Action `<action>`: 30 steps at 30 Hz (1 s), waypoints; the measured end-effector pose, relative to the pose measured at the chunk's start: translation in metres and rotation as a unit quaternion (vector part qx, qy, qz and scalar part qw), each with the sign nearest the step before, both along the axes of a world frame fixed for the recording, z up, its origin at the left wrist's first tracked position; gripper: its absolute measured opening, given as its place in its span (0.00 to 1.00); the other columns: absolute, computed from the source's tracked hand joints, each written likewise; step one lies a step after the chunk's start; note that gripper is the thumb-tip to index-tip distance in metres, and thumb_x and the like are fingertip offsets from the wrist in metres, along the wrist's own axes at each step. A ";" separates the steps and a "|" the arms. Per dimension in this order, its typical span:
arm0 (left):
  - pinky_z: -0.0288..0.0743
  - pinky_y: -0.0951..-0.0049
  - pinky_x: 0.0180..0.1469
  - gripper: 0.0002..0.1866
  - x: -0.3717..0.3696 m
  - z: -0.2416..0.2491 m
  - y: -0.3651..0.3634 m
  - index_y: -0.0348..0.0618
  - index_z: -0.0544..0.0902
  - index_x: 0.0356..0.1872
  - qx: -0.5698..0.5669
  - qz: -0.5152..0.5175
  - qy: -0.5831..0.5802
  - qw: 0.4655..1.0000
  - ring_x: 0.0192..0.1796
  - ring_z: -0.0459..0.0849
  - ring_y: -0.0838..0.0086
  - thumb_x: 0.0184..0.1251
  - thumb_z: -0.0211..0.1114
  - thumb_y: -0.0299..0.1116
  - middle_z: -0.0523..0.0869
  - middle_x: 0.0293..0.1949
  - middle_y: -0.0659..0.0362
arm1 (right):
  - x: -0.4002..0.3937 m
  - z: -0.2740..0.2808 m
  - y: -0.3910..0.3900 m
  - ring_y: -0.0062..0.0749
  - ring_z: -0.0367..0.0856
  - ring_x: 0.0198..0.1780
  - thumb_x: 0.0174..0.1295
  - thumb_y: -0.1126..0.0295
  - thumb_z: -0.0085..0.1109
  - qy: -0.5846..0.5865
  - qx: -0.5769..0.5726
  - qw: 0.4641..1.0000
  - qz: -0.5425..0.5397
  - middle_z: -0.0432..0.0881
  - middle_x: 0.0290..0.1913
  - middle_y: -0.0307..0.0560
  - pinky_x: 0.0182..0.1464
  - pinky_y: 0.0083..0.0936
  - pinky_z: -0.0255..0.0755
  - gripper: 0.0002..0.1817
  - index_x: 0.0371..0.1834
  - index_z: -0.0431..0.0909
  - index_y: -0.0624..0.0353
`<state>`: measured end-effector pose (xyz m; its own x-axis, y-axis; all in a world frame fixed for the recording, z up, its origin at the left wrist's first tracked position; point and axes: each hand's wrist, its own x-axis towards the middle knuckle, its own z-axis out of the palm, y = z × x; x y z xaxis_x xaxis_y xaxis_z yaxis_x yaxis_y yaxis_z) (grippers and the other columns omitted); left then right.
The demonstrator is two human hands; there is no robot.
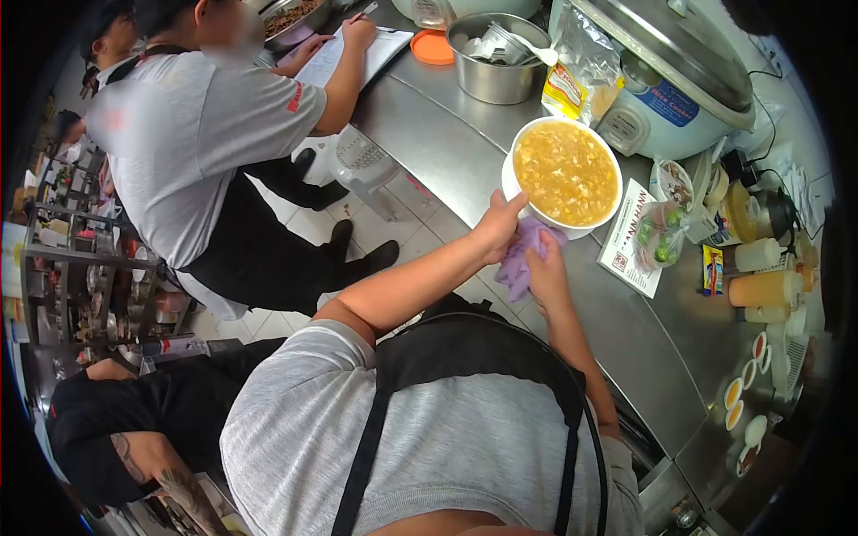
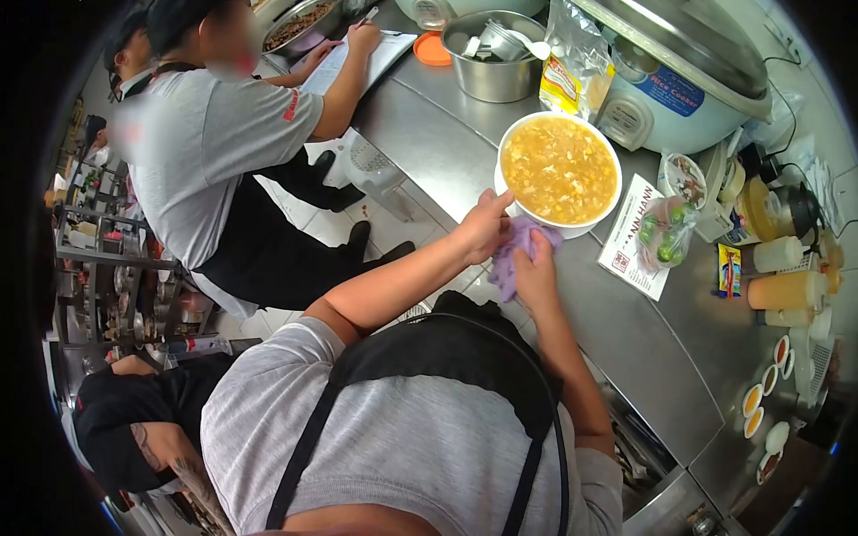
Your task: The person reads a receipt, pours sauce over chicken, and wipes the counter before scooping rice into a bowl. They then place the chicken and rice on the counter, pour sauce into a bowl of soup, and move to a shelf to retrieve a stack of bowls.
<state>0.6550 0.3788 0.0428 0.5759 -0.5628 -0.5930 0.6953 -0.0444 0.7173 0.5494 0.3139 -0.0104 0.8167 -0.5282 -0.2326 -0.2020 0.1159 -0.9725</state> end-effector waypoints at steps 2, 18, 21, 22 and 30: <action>0.61 0.65 0.54 0.31 -0.002 -0.011 0.007 0.37 0.48 0.59 -0.024 -0.031 -0.027 0.999 0.54 0.64 0.64 0.60 0.49 0.41 0.60 0.55 0.46 | 0.009 0.003 0.003 0.32 0.62 0.57 0.55 0.77 0.41 -0.040 0.102 0.994 0.023 0.61 0.57 0.51 0.57 0.24 0.56 0.27 0.60 0.50 0.66; 0.70 0.79 0.29 0.07 0.067 -0.056 0.006 0.35 0.74 0.29 0.086 -0.045 -0.376 0.922 0.26 0.75 0.79 0.50 0.59 0.28 0.78 0.24 0.58 | -0.055 0.052 -0.057 0.19 0.72 0.41 0.56 0.65 0.50 0.179 0.066 0.981 0.040 0.72 0.46 0.44 0.40 0.12 0.64 0.22 0.53 0.64 0.62; 0.70 0.81 0.28 0.07 0.046 -0.056 0.012 0.36 0.74 0.27 0.082 -0.124 -0.325 0.934 0.25 0.74 0.81 0.50 0.60 0.28 0.77 0.23 0.60 | -0.057 0.054 -0.051 0.20 0.72 0.39 0.57 0.64 0.50 0.125 0.150 0.981 -0.007 0.73 0.44 0.43 0.40 0.14 0.65 0.23 0.54 0.63 0.62; 0.69 0.82 0.27 0.06 0.035 -0.054 0.012 0.36 0.73 0.27 0.052 -0.132 -0.287 0.948 0.24 0.73 0.82 0.51 0.60 0.27 0.76 0.23 0.61 | -0.051 0.056 -0.045 0.21 0.72 0.39 0.57 0.64 0.50 0.121 0.150 0.981 -0.008 0.73 0.43 0.43 0.40 0.15 0.66 0.22 0.53 0.63 0.62; 0.69 0.83 0.26 0.07 0.014 -0.037 0.001 0.36 0.74 0.31 -0.004 -0.244 -0.150 0.958 0.25 0.74 0.82 0.57 0.55 0.30 0.77 0.25 0.61 | 0.005 0.022 -0.024 0.22 0.73 0.32 0.52 0.70 0.55 0.126 0.116 0.982 -0.082 0.73 0.34 0.43 0.29 0.20 0.70 0.15 0.41 0.65 0.63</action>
